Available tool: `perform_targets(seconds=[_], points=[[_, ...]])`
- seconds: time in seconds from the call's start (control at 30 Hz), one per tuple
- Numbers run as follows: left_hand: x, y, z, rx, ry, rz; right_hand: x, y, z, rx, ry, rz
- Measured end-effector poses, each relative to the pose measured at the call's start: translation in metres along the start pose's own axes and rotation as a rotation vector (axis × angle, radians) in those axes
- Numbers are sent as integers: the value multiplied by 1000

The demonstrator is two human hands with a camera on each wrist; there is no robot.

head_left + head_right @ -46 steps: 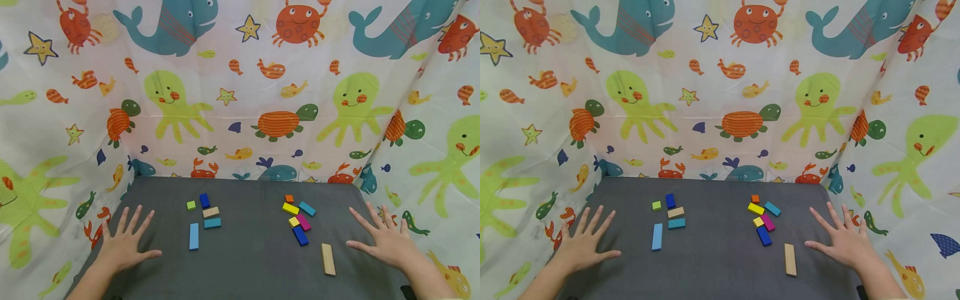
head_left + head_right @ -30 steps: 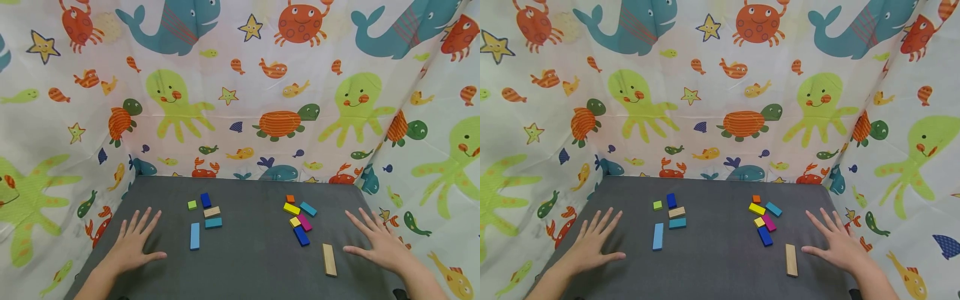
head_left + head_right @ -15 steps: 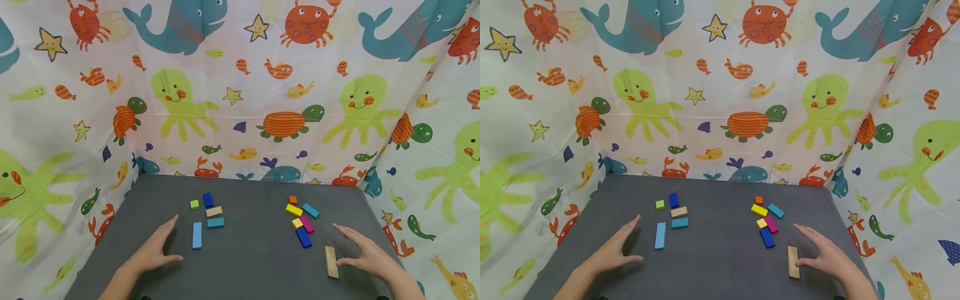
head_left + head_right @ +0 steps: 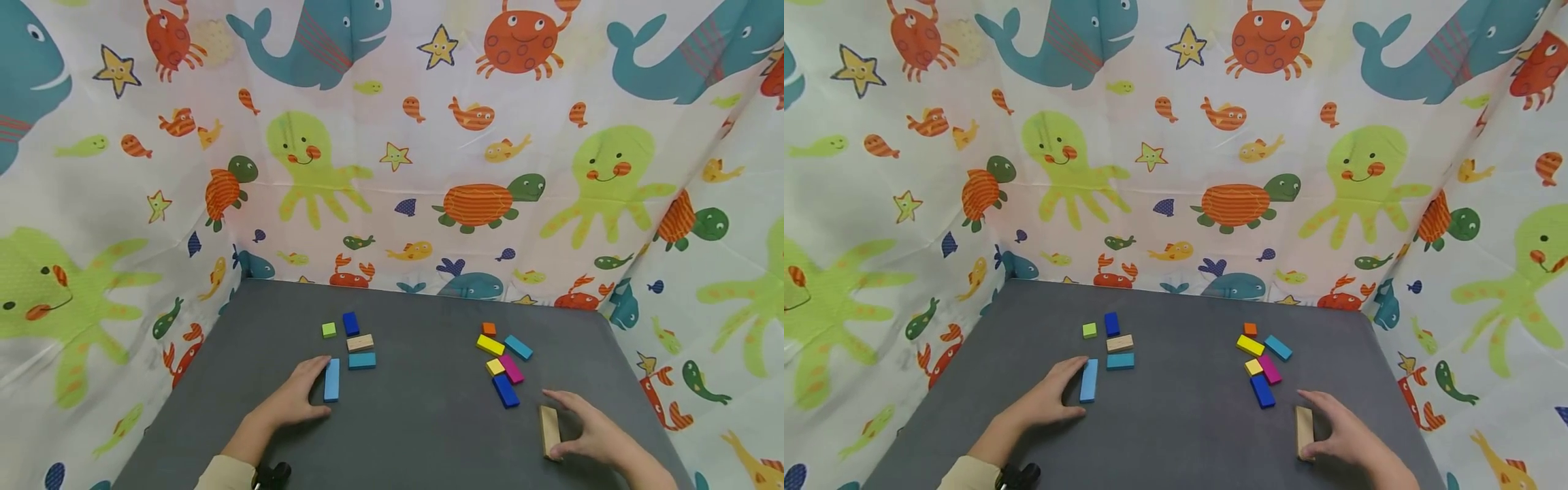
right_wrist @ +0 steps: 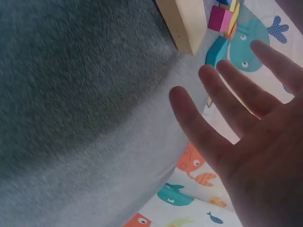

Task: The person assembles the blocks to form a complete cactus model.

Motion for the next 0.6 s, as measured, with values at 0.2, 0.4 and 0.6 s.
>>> perform_targets(seconds=[0.2,0.4,0.6], points=[[-3,-9,8,-11,-34,-37,12,-1,13,-61,-24,21],[-4,-18,11,-20,-53,-28,22,-2,17,-47,-33,54],[-4,-24,10,-23,-40,-40,27,-4,16,-22,-26,102]])
Point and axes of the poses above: each hand's wrist, its own y-axis away from the middle knuckle, its own z-axis out of the palm, x = y × z, the point moved 10 cm from there along -y, towards the middle knuckle, and after that the axes turned 8 degrees about -y, right-handed, at the moved point
